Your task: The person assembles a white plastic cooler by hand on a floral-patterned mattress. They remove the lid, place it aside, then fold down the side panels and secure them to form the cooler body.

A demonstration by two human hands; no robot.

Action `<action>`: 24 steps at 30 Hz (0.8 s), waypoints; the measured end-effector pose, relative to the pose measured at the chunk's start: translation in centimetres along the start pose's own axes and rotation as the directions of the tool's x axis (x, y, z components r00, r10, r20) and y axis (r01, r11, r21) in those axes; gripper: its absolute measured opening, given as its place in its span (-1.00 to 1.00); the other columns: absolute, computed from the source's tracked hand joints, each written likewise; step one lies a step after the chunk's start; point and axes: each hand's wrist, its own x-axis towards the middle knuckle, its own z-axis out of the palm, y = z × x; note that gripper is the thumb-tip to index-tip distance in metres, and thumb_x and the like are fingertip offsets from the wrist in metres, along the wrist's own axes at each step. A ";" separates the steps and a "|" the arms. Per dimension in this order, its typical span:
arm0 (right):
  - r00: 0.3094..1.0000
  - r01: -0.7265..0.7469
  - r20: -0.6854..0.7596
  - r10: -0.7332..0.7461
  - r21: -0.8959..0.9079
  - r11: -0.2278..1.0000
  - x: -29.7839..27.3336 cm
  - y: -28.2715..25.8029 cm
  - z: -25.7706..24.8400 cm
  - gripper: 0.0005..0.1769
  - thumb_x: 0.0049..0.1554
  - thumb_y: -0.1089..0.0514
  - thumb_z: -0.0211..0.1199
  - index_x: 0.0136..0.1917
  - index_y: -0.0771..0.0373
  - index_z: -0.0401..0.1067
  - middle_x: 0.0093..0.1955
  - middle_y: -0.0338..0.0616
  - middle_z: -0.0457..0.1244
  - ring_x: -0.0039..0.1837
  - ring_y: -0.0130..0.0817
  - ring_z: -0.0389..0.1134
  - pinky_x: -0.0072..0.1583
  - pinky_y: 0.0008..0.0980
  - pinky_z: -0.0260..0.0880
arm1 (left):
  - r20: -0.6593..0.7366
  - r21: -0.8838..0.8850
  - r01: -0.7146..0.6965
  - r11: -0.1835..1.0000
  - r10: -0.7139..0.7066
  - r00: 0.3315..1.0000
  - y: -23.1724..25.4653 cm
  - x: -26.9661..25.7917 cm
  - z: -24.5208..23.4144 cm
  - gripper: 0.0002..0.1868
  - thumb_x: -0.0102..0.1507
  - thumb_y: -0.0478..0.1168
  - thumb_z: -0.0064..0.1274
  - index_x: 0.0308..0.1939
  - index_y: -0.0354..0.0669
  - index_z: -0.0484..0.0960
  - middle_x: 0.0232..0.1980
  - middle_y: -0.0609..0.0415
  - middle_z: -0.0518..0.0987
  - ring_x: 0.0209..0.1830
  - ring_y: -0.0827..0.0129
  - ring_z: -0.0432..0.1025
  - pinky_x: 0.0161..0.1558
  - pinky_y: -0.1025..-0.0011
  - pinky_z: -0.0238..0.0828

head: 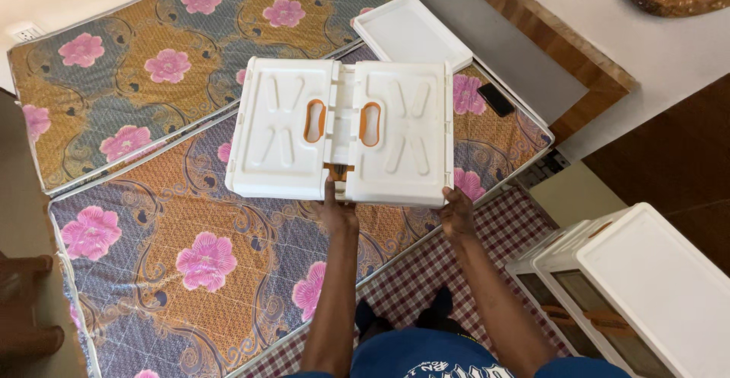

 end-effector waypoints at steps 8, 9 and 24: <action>0.996 -0.016 0.087 0.009 0.076 0.997 1.0 -3.7 -2.9 -0.30 0.09 0.01 0.32 0.37 0.43 0.26 0.19 -0.05 0.34 0.17 -0.27 0.44 0.24 -0.19 0.52 | 0.175 -0.081 -0.030 0.996 0.044 0.984 -2.7 -0.8 3.9 -0.24 0.19 -0.14 0.18 0.41 0.03 0.17 0.13 -0.02 0.48 0.04 0.13 0.47 -0.31 0.16 0.49; 0.997 -0.017 0.081 0.014 0.045 0.999 1.3 -4.2 -2.9 -0.29 0.09 0.01 0.32 0.38 0.44 0.26 0.19 -0.03 0.34 0.18 -0.25 0.43 0.25 -0.18 0.52 | 0.198 -0.071 -0.038 0.997 0.052 0.979 -2.9 -1.0 4.5 -0.24 0.22 -0.13 0.18 0.44 0.00 0.17 0.13 -0.04 0.47 0.02 0.11 0.44 -0.40 0.19 0.37; 0.980 -0.089 0.181 0.084 0.021 0.996 5.1 -12.0 -10.2 -0.20 0.11 0.00 0.38 0.47 0.39 0.17 0.27 -0.01 0.28 0.27 -0.21 0.37 0.29 -0.16 0.43 | 0.324 -0.168 -0.059 0.984 0.112 0.939 -13.0 -2.5 10.2 -0.26 0.26 -0.05 0.13 0.47 -0.17 0.25 0.34 -0.02 0.44 0.33 0.12 0.38 0.28 0.10 0.43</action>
